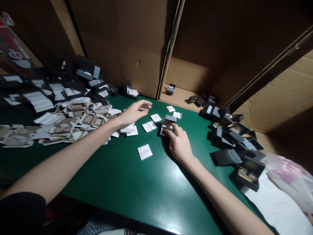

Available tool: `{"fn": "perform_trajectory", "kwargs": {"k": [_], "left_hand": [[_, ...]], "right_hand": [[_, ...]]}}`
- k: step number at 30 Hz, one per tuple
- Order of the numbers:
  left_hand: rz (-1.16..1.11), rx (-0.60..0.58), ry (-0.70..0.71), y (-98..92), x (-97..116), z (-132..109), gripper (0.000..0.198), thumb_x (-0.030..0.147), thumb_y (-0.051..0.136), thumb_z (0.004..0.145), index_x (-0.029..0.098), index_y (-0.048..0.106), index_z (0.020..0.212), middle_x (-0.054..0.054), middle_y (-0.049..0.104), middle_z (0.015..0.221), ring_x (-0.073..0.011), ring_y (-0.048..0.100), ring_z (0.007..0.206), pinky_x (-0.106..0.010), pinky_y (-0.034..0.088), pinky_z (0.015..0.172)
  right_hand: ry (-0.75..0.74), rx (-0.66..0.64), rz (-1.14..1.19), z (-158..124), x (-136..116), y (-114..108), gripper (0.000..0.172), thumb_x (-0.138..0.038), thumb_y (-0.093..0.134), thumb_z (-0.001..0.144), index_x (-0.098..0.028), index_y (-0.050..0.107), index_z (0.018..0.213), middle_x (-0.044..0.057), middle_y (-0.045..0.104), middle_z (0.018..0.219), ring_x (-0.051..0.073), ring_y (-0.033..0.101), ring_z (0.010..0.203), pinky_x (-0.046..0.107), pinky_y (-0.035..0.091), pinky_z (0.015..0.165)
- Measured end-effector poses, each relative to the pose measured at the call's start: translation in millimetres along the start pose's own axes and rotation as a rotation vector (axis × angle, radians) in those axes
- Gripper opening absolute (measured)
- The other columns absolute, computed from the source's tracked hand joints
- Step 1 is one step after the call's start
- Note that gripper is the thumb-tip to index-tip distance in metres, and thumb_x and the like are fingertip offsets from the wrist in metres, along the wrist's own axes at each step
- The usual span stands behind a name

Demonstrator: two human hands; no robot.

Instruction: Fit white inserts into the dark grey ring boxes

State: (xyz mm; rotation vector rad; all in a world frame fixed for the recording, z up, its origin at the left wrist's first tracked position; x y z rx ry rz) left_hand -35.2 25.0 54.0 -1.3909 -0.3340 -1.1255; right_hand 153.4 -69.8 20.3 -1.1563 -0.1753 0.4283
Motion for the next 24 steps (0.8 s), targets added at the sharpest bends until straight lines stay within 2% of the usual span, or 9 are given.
{"fn": "perform_trajectory", "kwargs": {"k": [3,8,11,14,17,19,22,24], "left_hand": [[0.171,0.02,0.039,-1.5,3,-1,0.035,0.021,0.047,0.085,0.018,0.055,0.119,-0.009,0.058,0.123,-0.0218,0.056,0.11,-0.04,0.047,0.093],[0.556,-0.186,0.285,22.5,6,-11,0.047,0.015,0.042,0.088,0.024,0.046,0.134,-0.005,0.045,0.141,-0.0232,0.038,0.131,-0.043,0.034,0.106],[0.684,-0.246,0.381,34.3,7,-15,0.048,0.008,0.039,0.088,0.025,0.048,0.132,-0.004,0.048,0.139,-0.0218,0.04,0.128,-0.04,0.034,0.103],[0.789,-0.228,0.36,35.1,9,-16,0.044,0.009,0.041,0.088,0.027,0.053,0.126,-0.006,0.054,0.126,-0.0218,0.052,0.108,-0.036,0.041,0.09],[0.871,-0.194,0.306,31.9,9,-15,0.035,0.014,0.043,0.09,0.025,0.059,0.119,-0.009,0.057,0.109,-0.0219,0.054,0.094,-0.034,0.043,0.08],[0.875,-0.173,0.294,30.6,8,-14,0.03,0.016,0.042,0.091,0.023,0.062,0.113,-0.009,0.058,0.107,-0.0227,0.054,0.096,-0.035,0.044,0.08],[0.822,-0.164,0.317,31.0,6,-12,0.024,0.015,0.044,0.09,0.018,0.063,0.105,-0.009,0.056,0.12,-0.0244,0.049,0.112,-0.037,0.042,0.091],[0.765,-0.171,0.292,31.2,3,-11,0.022,0.015,0.046,0.089,0.017,0.061,0.105,-0.009,0.055,0.124,-0.0237,0.048,0.115,-0.037,0.041,0.094]], "right_hand": [[-0.001,-0.002,0.007,0,0,0,0.044,-0.001,0.039,0.078,-0.018,0.062,0.113,0.011,0.048,0.127,0.025,0.046,0.095,0.035,0.037,0.075],[-0.003,0.001,0.016,0,0,1,0.043,-0.001,0.039,0.079,-0.017,0.061,0.112,0.012,0.048,0.127,0.024,0.046,0.096,0.035,0.037,0.077],[-0.001,0.003,0.02,0,0,0,0.043,0.0,0.04,0.078,-0.018,0.062,0.111,0.011,0.049,0.126,0.025,0.046,0.096,0.035,0.038,0.076],[-0.007,0.009,0.028,0,0,0,0.044,0.0,0.04,0.077,-0.018,0.062,0.111,0.012,0.049,0.126,0.025,0.047,0.095,0.035,0.039,0.075],[-0.017,0.037,0.058,0,0,-2,0.043,0.0,0.04,0.078,-0.017,0.062,0.11,0.012,0.05,0.125,0.025,0.047,0.095,0.036,0.04,0.076],[-0.031,0.073,0.083,0,-1,-4,0.041,0.0,0.041,0.079,-0.017,0.063,0.109,0.013,0.051,0.124,0.026,0.046,0.095,0.037,0.04,0.076],[-0.058,0.124,0.128,-1,-3,-8,0.037,-0.001,0.044,0.08,-0.018,0.063,0.106,0.012,0.052,0.124,0.025,0.046,0.095,0.038,0.041,0.075],[-0.074,0.15,0.166,-2,-4,-9,0.035,-0.001,0.045,0.08,-0.019,0.063,0.104,0.01,0.053,0.124,0.024,0.047,0.095,0.037,0.041,0.075]]}}
Point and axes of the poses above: each hand's wrist, its own z-axis towards the middle knuckle, its own y-axis out of the palm, x = y × z, the point moved 5 cm from there along z, towards the middle knuckle
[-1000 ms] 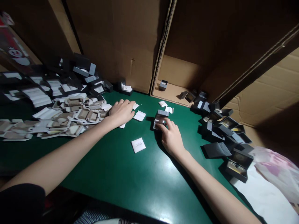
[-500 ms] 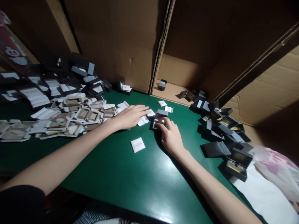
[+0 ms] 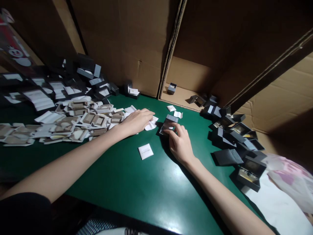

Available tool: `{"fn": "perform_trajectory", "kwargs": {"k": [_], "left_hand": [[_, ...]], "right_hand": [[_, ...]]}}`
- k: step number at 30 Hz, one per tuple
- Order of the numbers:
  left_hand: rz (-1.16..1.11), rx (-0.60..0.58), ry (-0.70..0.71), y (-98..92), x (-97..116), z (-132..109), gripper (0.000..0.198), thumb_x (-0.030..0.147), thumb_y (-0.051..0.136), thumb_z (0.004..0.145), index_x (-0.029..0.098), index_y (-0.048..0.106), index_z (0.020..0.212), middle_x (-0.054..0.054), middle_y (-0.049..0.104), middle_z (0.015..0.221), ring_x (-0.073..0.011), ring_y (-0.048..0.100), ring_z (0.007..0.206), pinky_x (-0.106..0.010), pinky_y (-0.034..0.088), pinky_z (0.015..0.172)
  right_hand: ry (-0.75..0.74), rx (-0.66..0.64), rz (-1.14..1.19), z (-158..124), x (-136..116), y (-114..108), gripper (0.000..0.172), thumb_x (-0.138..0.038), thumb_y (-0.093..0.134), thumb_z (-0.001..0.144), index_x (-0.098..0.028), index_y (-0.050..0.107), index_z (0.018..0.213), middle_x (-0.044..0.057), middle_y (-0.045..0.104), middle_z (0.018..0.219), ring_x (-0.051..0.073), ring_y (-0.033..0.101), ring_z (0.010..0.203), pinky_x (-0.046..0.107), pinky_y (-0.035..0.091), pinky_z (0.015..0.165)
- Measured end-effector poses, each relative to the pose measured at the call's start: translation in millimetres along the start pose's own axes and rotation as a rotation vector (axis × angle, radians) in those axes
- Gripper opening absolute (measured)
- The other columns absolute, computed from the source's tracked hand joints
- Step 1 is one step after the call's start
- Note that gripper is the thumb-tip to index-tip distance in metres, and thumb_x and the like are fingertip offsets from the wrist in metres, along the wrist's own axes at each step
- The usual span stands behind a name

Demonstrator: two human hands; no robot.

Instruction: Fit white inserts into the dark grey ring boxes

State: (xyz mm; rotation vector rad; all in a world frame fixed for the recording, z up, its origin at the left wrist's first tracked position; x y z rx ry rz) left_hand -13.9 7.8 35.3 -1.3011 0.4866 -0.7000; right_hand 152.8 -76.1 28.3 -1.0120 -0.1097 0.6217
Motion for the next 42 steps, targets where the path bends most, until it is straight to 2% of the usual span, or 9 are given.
{"fn": "perform_trajectory", "kwargs": {"k": [11,13,17,22,27,31,34,39,42], "left_hand": [[-0.165,0.011,-0.173,-12.1,-5,-3,0.04,0.015,0.051,0.082,0.019,0.048,0.122,-0.009,0.05,0.114,-0.0217,0.056,0.094,-0.032,0.045,0.075],[-0.207,0.05,-0.169,-14.8,-7,-2,0.031,0.013,0.049,0.081,0.019,0.055,0.112,-0.006,0.053,0.105,-0.0181,0.057,0.084,-0.03,0.044,0.07],[-0.244,0.19,-0.083,-24.0,-3,0,0.017,0.008,0.045,0.08,0.016,0.061,0.081,-0.003,0.057,0.09,-0.0157,0.057,0.079,-0.028,0.044,0.07],[-0.2,0.45,0.141,-43.8,24,-6,0.016,0.005,0.046,0.081,0.015,0.058,0.081,-0.005,0.056,0.088,-0.0147,0.055,0.079,-0.026,0.044,0.066],[-0.053,0.535,0.356,-46.6,55,-13,0.012,0.009,0.049,0.085,0.016,0.057,0.081,-0.005,0.055,0.082,-0.0146,0.052,0.073,-0.027,0.044,0.062],[-0.056,0.535,0.432,-34.3,69,-16,0.008,0.012,0.051,0.086,0.017,0.056,0.082,-0.005,0.057,0.083,-0.0157,0.053,0.076,-0.027,0.045,0.063],[-0.155,0.52,0.363,-25.9,70,-15,0.013,0.012,0.054,0.084,0.019,0.055,0.094,-0.008,0.059,0.103,-0.0215,0.055,0.099,-0.037,0.048,0.08],[-0.466,0.279,0.125,-9.0,59,-5,0.079,0.031,0.072,0.072,0.023,0.029,0.137,-0.015,0.019,0.151,-0.0306,0.022,0.14,-0.049,0.033,0.109],[-0.614,0.103,0.056,3.2,53,0,0.096,0.032,0.072,0.07,0.026,0.013,0.146,-0.014,0.019,0.152,-0.0318,0.029,0.138,-0.048,0.036,0.107]], "right_hand": [[-0.135,0.022,0.138,-1,-5,-1,0.03,-0.001,0.043,0.083,-0.018,0.06,0.1,0.011,0.055,0.118,0.023,0.051,0.098,0.038,0.041,0.076],[-0.144,0.021,0.153,-1,-6,-1,0.03,-0.002,0.043,0.083,-0.019,0.06,0.1,0.011,0.055,0.117,0.023,0.051,0.099,0.038,0.041,0.076],[-0.115,0.061,0.242,-1,-4,-6,0.027,-0.005,0.042,0.086,-0.019,0.059,0.103,0.01,0.059,0.11,0.022,0.053,0.096,0.038,0.041,0.077],[0.124,0.162,0.502,0,9,-12,0.013,-0.022,0.049,0.091,-0.02,0.056,0.103,0.005,0.063,0.092,0.018,0.057,0.079,0.034,0.045,0.073],[0.25,0.139,0.831,1,18,-8,0.033,-0.032,0.058,0.088,-0.022,0.052,0.118,0.001,0.063,0.085,0.015,0.058,0.073,0.03,0.048,0.07],[0.326,0.093,0.967,0,23,-1,0.03,-0.036,0.069,0.079,-0.021,0.063,0.105,0.002,0.066,0.087,0.015,0.059,0.072,0.028,0.049,0.069],[0.418,0.091,1.092,0,30,3,0.025,-0.037,0.072,0.076,-0.019,0.067,0.093,0.004,0.068,0.088,0.016,0.061,0.073,0.029,0.051,0.07],[0.42,0.126,1.164,0,38,6,0.022,-0.038,0.068,0.079,-0.019,0.067,0.09,0.003,0.063,0.087,0.016,0.059,0.074,0.029,0.05,0.069],[0.378,0.094,1.134,0,40,7,0.022,-0.039,0.064,0.082,-0.02,0.067,0.092,0.004,0.061,0.092,0.017,0.058,0.079,0.03,0.05,0.07]]}}
Point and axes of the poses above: each hand's wrist, its own z-axis towards the middle knuckle, its own y-axis out of the palm, x = y × z, the point moved 5 cm from there along z, towards the middle knuckle
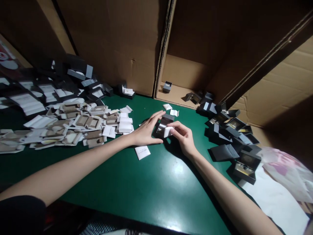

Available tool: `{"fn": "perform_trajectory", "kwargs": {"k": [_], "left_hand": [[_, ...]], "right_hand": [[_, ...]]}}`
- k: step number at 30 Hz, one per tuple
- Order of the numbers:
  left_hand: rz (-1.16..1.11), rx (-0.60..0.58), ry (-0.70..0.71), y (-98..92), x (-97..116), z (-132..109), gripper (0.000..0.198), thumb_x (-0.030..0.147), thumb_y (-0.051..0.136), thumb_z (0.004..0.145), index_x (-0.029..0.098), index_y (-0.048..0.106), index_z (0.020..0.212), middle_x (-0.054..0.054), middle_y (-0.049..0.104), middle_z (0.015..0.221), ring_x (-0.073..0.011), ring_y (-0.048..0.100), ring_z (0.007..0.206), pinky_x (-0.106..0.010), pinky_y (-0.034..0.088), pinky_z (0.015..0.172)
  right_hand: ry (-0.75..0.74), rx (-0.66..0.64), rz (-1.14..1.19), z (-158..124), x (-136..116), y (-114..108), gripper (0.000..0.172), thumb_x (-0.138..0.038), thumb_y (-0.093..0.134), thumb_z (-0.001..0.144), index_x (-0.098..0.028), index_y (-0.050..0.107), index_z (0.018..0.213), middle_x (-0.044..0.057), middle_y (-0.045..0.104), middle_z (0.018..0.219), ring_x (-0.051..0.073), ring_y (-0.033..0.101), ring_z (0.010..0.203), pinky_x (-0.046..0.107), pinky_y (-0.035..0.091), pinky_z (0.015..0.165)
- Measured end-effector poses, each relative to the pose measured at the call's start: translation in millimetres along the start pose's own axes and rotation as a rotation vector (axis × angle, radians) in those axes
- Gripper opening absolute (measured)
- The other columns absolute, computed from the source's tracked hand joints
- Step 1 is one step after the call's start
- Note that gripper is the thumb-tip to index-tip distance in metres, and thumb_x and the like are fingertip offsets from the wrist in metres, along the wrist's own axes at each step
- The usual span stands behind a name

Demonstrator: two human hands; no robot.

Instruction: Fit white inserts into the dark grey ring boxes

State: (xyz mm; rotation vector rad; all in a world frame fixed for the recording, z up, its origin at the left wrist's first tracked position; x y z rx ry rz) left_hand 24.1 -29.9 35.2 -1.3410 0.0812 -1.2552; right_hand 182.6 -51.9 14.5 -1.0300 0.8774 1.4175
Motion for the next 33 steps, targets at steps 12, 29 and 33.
{"fn": "perform_trajectory", "kwargs": {"k": [12,29,33], "left_hand": [[-0.046,-0.132,-0.08,4.6,-5,0,0.092,0.053,0.069,0.072,0.027,0.022,0.146,-0.012,0.04,0.142,-0.031,0.041,0.127,-0.047,0.037,0.102],[-0.023,-0.164,-0.028,5.8,-3,-2,0.093,0.06,0.069,0.069,0.027,0.027,0.145,-0.011,0.05,0.124,-0.0291,0.046,0.112,-0.045,0.04,0.094],[-0.029,-0.165,-0.033,6.3,-3,-3,0.094,0.06,0.069,0.069,0.026,0.026,0.146,-0.012,0.05,0.123,-0.0287,0.046,0.111,-0.044,0.04,0.094]], "right_hand": [[-0.288,0.325,-0.225,-8,-18,-8,0.022,-0.026,0.066,0.082,-0.022,0.058,0.102,0.003,0.064,0.09,0.016,0.06,0.079,0.03,0.05,0.071],[-0.516,0.089,-0.815,-9,-39,5,0.014,-0.019,0.055,0.088,-0.024,0.066,0.094,0.005,0.065,0.092,0.022,0.053,0.088,0.041,0.04,0.08],[-0.493,0.138,-0.738,-9,-39,2,0.016,-0.02,0.054,0.087,-0.023,0.064,0.099,0.008,0.059,0.105,0.024,0.053,0.099,0.043,0.043,0.086]]}}
Point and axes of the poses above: each hand's wrist, its own z-axis towards the middle knuckle, its own y-axis out of the palm, x = y × z, the point moved 5 cm from there along z, towards the middle knuckle
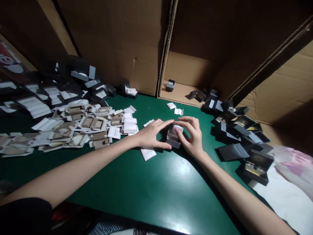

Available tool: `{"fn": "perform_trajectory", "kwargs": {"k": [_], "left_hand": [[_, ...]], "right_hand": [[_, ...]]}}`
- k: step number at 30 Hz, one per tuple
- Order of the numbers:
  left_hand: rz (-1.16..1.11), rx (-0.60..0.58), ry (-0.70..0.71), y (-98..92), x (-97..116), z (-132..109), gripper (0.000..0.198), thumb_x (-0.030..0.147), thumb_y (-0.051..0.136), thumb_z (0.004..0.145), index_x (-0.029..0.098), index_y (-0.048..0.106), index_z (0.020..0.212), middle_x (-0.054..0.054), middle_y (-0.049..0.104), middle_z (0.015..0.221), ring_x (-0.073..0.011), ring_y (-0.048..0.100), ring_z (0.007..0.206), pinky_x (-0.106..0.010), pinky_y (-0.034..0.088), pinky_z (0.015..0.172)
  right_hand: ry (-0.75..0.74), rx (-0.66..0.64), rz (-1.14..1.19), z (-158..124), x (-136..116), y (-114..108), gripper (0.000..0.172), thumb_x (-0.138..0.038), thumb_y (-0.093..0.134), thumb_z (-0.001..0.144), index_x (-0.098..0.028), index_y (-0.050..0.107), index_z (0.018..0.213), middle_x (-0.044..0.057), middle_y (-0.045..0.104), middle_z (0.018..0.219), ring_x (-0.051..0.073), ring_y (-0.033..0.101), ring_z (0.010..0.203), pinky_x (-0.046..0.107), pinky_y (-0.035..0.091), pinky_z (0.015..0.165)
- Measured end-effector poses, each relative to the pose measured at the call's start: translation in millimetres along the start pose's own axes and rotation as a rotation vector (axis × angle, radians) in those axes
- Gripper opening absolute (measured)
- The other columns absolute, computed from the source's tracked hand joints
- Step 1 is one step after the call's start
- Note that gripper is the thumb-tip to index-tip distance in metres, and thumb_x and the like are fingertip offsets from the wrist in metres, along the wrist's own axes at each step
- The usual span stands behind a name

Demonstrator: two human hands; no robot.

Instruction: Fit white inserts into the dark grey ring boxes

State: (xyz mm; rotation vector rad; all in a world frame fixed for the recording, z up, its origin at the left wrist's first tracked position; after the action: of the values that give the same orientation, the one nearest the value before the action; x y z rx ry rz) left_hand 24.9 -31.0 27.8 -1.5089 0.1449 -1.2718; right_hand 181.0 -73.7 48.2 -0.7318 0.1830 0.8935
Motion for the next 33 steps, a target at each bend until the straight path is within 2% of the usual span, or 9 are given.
{"fn": "perform_trajectory", "kwargs": {"k": [4,7,10,13,18,22,25,28,33], "left_hand": [[-0.01,0.001,-0.031,-0.6,0,0,0.092,0.061,0.067,0.07,0.027,0.026,0.146,-0.011,0.051,0.119,-0.029,0.048,0.108,-0.044,0.042,0.09],[-0.02,0.005,-0.059,-1.3,-1,0,0.092,0.061,0.067,0.07,0.029,0.026,0.146,-0.011,0.052,0.116,-0.029,0.049,0.105,-0.043,0.043,0.087],[-0.029,0.006,-0.071,-1.4,-2,0,0.093,0.061,0.068,0.069,0.03,0.025,0.146,-0.011,0.051,0.118,-0.0291,0.049,0.106,-0.043,0.043,0.088],[-0.026,0.005,-0.066,-1.4,-3,1,0.094,0.061,0.068,0.069,0.028,0.025,0.146,-0.011,0.051,0.118,-0.0287,0.049,0.107,-0.042,0.043,0.089],[-0.003,0.003,-0.068,-2.0,-2,2,0.093,0.062,0.065,0.071,0.026,0.024,0.147,-0.011,0.052,0.119,-0.0294,0.049,0.108,-0.041,0.043,0.09],[0.013,0.041,-0.066,-3.6,-2,1,0.09,0.062,0.064,0.073,0.026,0.025,0.146,-0.012,0.051,0.125,-0.0304,0.047,0.112,-0.043,0.042,0.091],[0.008,0.054,-0.093,-3.9,-2,1,0.089,0.062,0.063,0.074,0.027,0.024,0.146,-0.013,0.049,0.127,-0.031,0.046,0.114,-0.043,0.042,0.09],[0.007,0.05,-0.11,-3.6,-3,1,0.089,0.062,0.062,0.075,0.026,0.023,0.146,-0.013,0.048,0.128,-0.0311,0.045,0.116,-0.043,0.042,0.092],[0.01,0.09,-0.182,-4.4,-8,1,0.09,0.063,0.06,0.075,0.025,0.021,0.147,-0.015,0.045,0.13,-0.0324,0.044,0.119,-0.045,0.04,0.094]], "right_hand": [[0.087,0.066,0.076,0,7,-4,0.012,-0.019,0.05,0.085,-0.02,0.058,0.093,0.008,0.056,0.094,0.023,0.054,0.091,0.04,0.045,0.081],[0.149,0.1,0.123,-1,14,-5,0.01,-0.015,0.049,0.075,-0.02,0.052,0.083,0.004,0.053,0.084,0.02,0.051,0.081,0.036,0.044,0.073],[0.206,0.07,0.165,-1,18,-2,0.014,-0.011,0.045,0.065,-0.021,0.045,0.075,0.001,0.048,0.077,0.017,0.047,0.073,0.032,0.041,0.067],[0.225,0.007,0.183,-1,20,4,0.011,-0.011,0.045,0.067,-0.021,0.044,0.072,0.002,0.046,0.077,0.017,0.047,0.072,0.031,0.041,0.064],[0.258,-0.028,0.205,-2,26,8,0.006,-0.014,0.051,0.075,-0.019,0.052,0.072,0.003,0.048,0.083,0.017,0.051,0.077,0.03,0.045,0.065],[0.251,-0.063,0.168,-2,26,9,0.009,-0.016,0.052,0.081,-0.019,0.06,0.079,0.005,0.051,0.089,0.018,0.054,0.082,0.031,0.047,0.068],[0.183,-0.096,0.068,-4,22,9,0.015,-0.015,0.05,0.084,-0.019,0.065,0.086,0.007,0.052,0.095,0.02,0.054,0.089,0.036,0.049,0.076],[0.127,-0.142,-0.039,-8,21,12,0.024,-0.012,0.048,0.085,-0.02,0.067,0.097,0.01,0.053,0.111,0.023,0.053,0.098,0.041,0.05,0.082],[0.035,-0.257,-0.178,-13,21,19,0.051,0.001,0.044,0.074,-0.021,0.061,0.117,0.011,0.043,0.136,0.027,0.046,0.113,0.048,0.047,0.091]]}}
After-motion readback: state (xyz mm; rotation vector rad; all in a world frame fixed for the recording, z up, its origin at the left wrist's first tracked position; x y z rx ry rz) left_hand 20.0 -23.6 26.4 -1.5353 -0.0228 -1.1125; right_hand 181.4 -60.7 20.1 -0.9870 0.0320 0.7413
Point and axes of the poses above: each hand's wrist, its own z-axis towards the middle knuckle, its own y-axis out of the palm, x = y × z, the point moved 5 cm from there along z, towards the middle knuckle
